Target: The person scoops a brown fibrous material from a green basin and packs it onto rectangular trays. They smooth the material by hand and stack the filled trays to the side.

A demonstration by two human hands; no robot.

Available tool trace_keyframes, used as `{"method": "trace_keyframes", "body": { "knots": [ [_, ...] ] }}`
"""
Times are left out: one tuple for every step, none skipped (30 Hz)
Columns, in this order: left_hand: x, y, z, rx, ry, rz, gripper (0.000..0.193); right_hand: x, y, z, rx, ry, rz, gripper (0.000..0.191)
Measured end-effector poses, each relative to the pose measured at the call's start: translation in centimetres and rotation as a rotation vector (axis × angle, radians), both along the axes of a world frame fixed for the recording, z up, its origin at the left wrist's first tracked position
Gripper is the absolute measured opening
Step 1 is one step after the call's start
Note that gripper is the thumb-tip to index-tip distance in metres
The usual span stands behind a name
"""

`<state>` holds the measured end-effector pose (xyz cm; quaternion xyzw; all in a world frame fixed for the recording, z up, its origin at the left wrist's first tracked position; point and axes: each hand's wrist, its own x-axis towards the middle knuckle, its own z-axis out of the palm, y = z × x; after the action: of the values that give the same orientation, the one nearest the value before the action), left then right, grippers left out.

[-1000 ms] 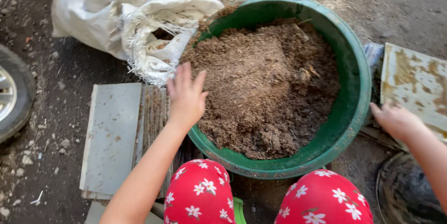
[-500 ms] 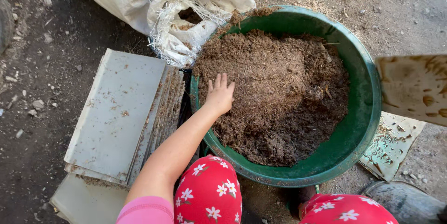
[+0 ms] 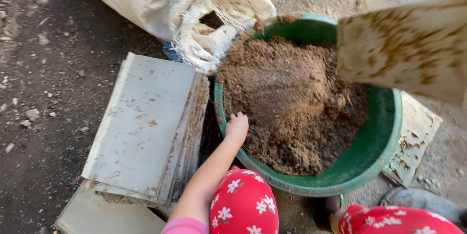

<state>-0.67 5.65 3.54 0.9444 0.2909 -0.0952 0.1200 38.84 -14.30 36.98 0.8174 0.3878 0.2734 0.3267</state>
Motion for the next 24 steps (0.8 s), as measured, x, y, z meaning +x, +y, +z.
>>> {"method": "trace_keyframes", "body": {
  "knots": [
    [-0.3,0.1,-0.1,0.015,-0.067,-0.007,0.017,0.1,3.0,1.2,0.007,0.017,0.024,0.017],
    [-0.5,0.2,-0.1,0.036,-0.138,-0.016,0.016,-1.2,5.8,0.7,0.020,0.057,0.050,0.016],
    [-0.7,0.3,0.1,-0.013,-0.168,-0.028,0.018,-2.5,9.4,0.0,0.044,0.119,0.074,0.016],
    [-0.8,0.6,0.4,-0.081,-0.204,-0.009,0.023,-3.8,12.9,-0.4,0.068,0.170,0.103,0.015],
    [-0.7,0.7,0.6,-0.152,-0.239,0.001,0.028,-5.3,16.7,-1.0,0.126,0.250,0.104,0.015],
    [-0.5,1.0,0.7,-0.213,-0.381,0.101,0.029,-6.8,19.9,-1.5,0.064,0.394,0.083,0.015],
    [-0.5,1.2,0.7,-0.291,-0.504,0.194,0.031,-8.9,23.0,-2.7,0.027,0.546,0.002,0.015],
    [-0.3,1.4,0.5,-0.400,-0.543,0.353,0.034,-11.2,25.5,-4.4,-0.003,0.709,-0.084,0.017],
    [-0.1,1.7,0.2,-0.510,-0.579,0.514,0.037,-13.4,27.7,-5.9,-0.181,0.617,0.062,0.015],
    [0.0,2.0,-0.2,-0.620,-0.611,0.673,0.040,-15.7,29.3,-7.8,-0.046,0.691,0.120,0.017],
    [0.1,2.3,-0.8,-0.640,-0.695,0.739,0.044,-17.6,31.1,-9.4,-0.163,0.735,-0.014,0.021],
    [0.1,2.7,-1.5,-0.660,-0.783,0.806,0.048,-19.3,32.2,-11.1,-0.117,0.793,-0.007,0.021],
    [0.1,3.0,-2.1,-0.678,-0.874,0.874,0.053,-20.4,33.0,-12.8,-0.070,0.849,0.000,0.022],
    [0.1,3.4,-2.6,-0.871,-0.921,0.928,0.056,-20.6,33.1,-14.3,0.015,0.840,0.057,0.023],
    [-0.1,3.6,-3.1,-1.066,-0.961,0.983,0.059,-20.7,33.2,-15.9,0.096,0.833,0.112,0.025],
    [-0.2,3.8,-3.4,-1.261,-0.992,1.034,0.062,-20.4,33.2,-17.4,0.181,0.829,0.164,0.026],
    [-0.3,3.9,-3.6,-1.270,-0.968,1.012,0.063,-19.5,32.9,-18.7,0.232,0.876,0.174,0.028],
    [-0.3,4.0,-3.5,-1.281,-0.943,0.994,0.064,-18.1,32.1,-19.8,0.281,0.923,0.182,0.033],
    [-0.2,4.0,-3.6,-1.295,-0.920,0.969,0.066,-16.5,31.0,-20.9,0.333,0.965,0.189,0.038],
    [0.0,4.0,-3.7,-1.255,-0.910,0.949,0.065,-14.7,28.8,-21.9,0.454,0.974,0.253,0.039],
    [0.2,4.0,-3.6,-1.217,-0.897,0.931,0.064,-13.2,25.7,-22.9,0.574,0.981,0.314,0.040],
    [0.5,4.0,-3.6,-1.176,-0.889,0.909,0.064,-11.8,22.4,-23.9,0.598,1.052,0.078,0.045],
    [0.8,4.1,-3.5,-1.164,-0.897,0.920,0.063,-10.5,18.3,-24.7,0.646,0.991,0.054,0.045],
    [1.0,4.0,-3.5,-1.154,-0.901,0.938,0.062,-9.8,13.7,-25.8,0.608,0.974,-0.169,0.052]
  ]
}}
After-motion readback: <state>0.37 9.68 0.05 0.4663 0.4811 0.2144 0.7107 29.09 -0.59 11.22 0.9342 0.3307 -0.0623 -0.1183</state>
